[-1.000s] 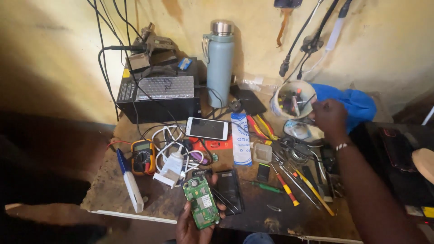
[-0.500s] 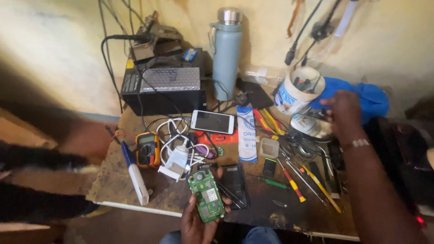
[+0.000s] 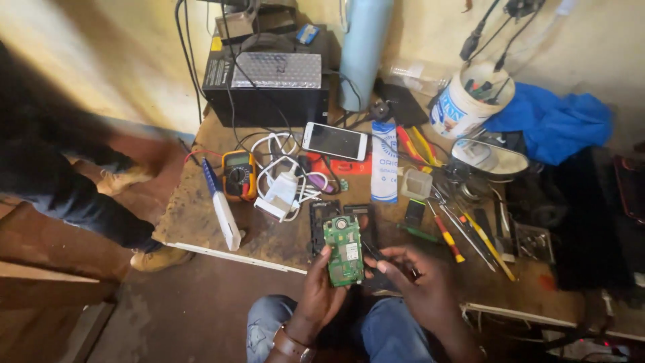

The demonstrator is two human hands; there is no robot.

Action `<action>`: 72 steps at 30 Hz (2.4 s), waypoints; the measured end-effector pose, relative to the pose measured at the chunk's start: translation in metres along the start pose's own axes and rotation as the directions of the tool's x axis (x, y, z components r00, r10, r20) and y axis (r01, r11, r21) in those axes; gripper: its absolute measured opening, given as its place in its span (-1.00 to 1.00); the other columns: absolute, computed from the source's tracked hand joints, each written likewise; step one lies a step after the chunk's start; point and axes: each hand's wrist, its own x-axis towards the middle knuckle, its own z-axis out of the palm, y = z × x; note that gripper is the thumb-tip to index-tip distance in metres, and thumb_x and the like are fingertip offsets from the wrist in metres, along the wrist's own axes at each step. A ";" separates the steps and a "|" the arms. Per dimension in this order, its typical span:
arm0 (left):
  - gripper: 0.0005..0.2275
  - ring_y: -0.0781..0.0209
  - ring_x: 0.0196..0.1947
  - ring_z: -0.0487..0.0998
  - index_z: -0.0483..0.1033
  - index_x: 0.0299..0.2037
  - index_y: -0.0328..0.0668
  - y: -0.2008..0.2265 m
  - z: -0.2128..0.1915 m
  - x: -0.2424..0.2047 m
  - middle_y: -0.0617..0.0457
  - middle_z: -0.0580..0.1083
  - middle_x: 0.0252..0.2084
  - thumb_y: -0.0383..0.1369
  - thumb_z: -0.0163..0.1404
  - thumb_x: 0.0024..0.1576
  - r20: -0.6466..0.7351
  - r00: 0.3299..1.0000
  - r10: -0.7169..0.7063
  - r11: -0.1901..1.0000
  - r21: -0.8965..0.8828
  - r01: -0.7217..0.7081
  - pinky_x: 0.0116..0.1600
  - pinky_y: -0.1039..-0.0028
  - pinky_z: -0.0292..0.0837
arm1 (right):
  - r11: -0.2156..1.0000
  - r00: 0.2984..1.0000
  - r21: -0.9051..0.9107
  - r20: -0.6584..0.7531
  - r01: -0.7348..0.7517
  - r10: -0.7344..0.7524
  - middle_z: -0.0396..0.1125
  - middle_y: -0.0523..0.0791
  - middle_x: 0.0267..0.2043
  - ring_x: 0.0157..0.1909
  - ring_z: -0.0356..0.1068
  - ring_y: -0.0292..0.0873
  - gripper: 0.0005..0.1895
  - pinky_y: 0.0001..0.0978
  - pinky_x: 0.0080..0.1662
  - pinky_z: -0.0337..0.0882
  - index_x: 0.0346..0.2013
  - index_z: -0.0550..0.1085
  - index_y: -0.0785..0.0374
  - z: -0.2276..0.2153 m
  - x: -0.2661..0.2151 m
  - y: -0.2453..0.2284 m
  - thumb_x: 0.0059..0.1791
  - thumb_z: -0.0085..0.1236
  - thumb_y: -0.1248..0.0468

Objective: The person holds a green circuit board and a rectangular electronic component, then uses a yellow tool to scrape the surface of the component. They pour liquid from a plastic bottle onto the component and continue scraping with the tool.

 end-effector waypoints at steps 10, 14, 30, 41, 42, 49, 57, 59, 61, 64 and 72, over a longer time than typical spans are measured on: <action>-0.37 -0.23 -0.08 0.66 0.22 0.49 -0.32 0.020 0.025 0.005 -0.42 0.27 0.53 -0.01 -0.22 0.33 0.088 0.996 -0.027 0.982 -0.181 0.043 -0.06 0.22 0.67 | 0.955 0.931 -0.269 -0.365 -0.123 0.017 0.62 -0.18 -0.14 -0.15 0.53 -0.29 -0.78 -0.40 -0.11 0.45 -0.08 0.72 0.08 -0.083 0.004 0.069 0.04 0.25 0.16; -0.30 -0.17 -0.05 0.65 0.24 0.48 -0.37 0.021 0.021 0.000 -0.54 0.31 0.45 0.12 -0.32 0.36 0.127 0.990 -0.067 0.968 -0.233 0.096 0.00 0.22 0.62 | 0.869 0.899 -0.495 -0.389 -0.017 -0.204 0.49 -0.04 0.01 -0.04 0.42 -0.11 -0.79 -0.24 -0.09 0.37 0.04 0.60 0.18 -0.110 0.019 0.119 0.10 0.30 0.27; -0.35 -0.17 0.04 0.63 0.37 0.37 -0.39 0.022 0.003 0.004 -0.58 0.40 0.33 0.11 -0.37 0.44 0.156 0.985 -0.071 0.970 -0.221 0.105 0.14 0.19 0.54 | 0.969 0.999 0.243 0.003 -0.050 0.051 0.53 0.32 -0.09 -0.49 0.53 0.10 -0.67 -0.21 -0.52 0.48 0.13 0.30 0.35 -0.036 -0.029 0.015 0.18 -0.13 0.18; -0.36 -0.19 0.06 0.62 0.35 0.37 -0.43 0.015 -0.003 0.004 -0.51 0.50 0.18 0.09 -0.30 0.45 0.151 0.986 -0.072 0.978 -0.182 0.099 0.16 0.13 0.55 | 0.999 0.998 0.048 -0.056 -0.016 0.018 0.45 0.01 -0.23 -0.30 0.37 -0.20 -0.68 -0.41 -0.14 0.34 0.00 0.47 0.36 0.002 -0.066 0.008 0.01 -0.15 0.45; -0.37 -0.19 0.08 0.62 0.36 0.36 -0.43 0.015 -0.002 0.004 -0.50 0.50 0.17 0.09 -0.32 0.46 0.164 0.984 -0.073 0.979 -0.179 0.102 0.17 0.13 0.55 | 0.997 0.996 0.075 -0.084 -0.011 0.017 0.39 -0.05 -0.41 -0.37 0.33 -0.24 -0.81 -0.44 -0.16 0.30 -0.14 0.53 0.34 0.002 -0.067 0.012 0.09 -0.07 0.41; -0.36 -0.22 0.13 0.61 0.39 0.34 -0.42 0.015 0.001 0.002 -0.46 0.52 0.17 0.11 -0.35 0.47 0.168 0.983 -0.076 0.984 -0.144 0.101 0.21 0.12 0.53 | 0.900 0.996 0.428 0.071 -0.079 0.053 0.37 0.02 -0.47 -0.60 0.19 -0.19 -0.54 -0.43 -0.48 0.18 0.16 0.54 0.54 0.010 -0.063 0.002 0.03 -0.03 0.36; -0.33 -0.27 0.25 0.57 0.46 0.27 -0.52 0.019 0.008 0.000 -0.40 0.52 0.21 0.11 -0.31 0.45 0.188 0.979 -0.080 0.992 -0.078 0.096 0.42 -0.03 0.43 | 0.803 0.976 0.562 0.186 -0.199 0.112 0.23 -0.03 -0.57 -0.58 0.09 -0.23 -0.47 -0.41 -0.45 0.14 0.25 0.48 0.64 0.022 -0.058 0.011 0.03 -0.01 0.38; -0.36 -0.31 0.26 0.56 0.44 0.30 -0.46 0.019 0.007 0.000 -0.38 0.52 0.22 0.10 -0.31 0.46 0.196 0.978 -0.071 0.993 -0.081 0.088 0.43 -0.08 0.41 | 0.799 0.974 0.563 0.191 -0.210 0.121 0.22 -0.02 -0.57 -0.58 0.09 -0.22 -0.47 -0.41 -0.45 0.13 0.26 0.47 0.64 0.023 -0.056 0.010 0.04 -0.02 0.38; -0.38 -0.34 0.26 0.55 0.42 0.32 -0.41 0.020 0.007 0.000 -0.37 0.51 0.23 0.09 -0.31 0.47 0.204 0.977 -0.061 0.993 -0.084 0.079 0.45 -0.13 0.39 | 0.795 0.972 0.565 0.198 -0.221 0.129 0.21 -0.01 -0.56 -0.58 0.09 -0.22 -0.47 -0.40 -0.45 0.11 0.27 0.46 0.64 0.024 -0.056 0.011 0.04 -0.03 0.38; -0.37 -0.30 0.25 0.57 0.44 0.29 -0.45 0.021 0.008 0.000 -0.35 0.52 0.22 0.10 -0.32 0.47 0.205 0.977 -0.064 0.993 -0.084 0.082 0.45 -0.09 0.39 | 0.808 0.974 0.551 0.197 -0.208 0.116 0.24 -0.02 -0.55 -0.56 0.11 -0.22 -0.47 -0.41 -0.44 0.13 0.27 0.46 0.65 0.025 -0.056 0.009 0.05 -0.03 0.36; -0.38 -0.20 0.20 0.61 0.42 0.27 -0.47 0.016 0.008 0.000 -0.33 0.53 0.19 0.08 -0.30 0.46 0.204 0.978 -0.035 0.999 0.029 0.029 0.35 -0.01 0.53 | 0.942 0.948 0.131 0.122 -0.308 0.293 0.35 -0.09 -0.50 -0.54 0.14 -0.23 -0.45 -0.40 -0.43 0.18 0.26 0.64 0.25 0.026 -0.059 -0.030 0.00 0.02 0.28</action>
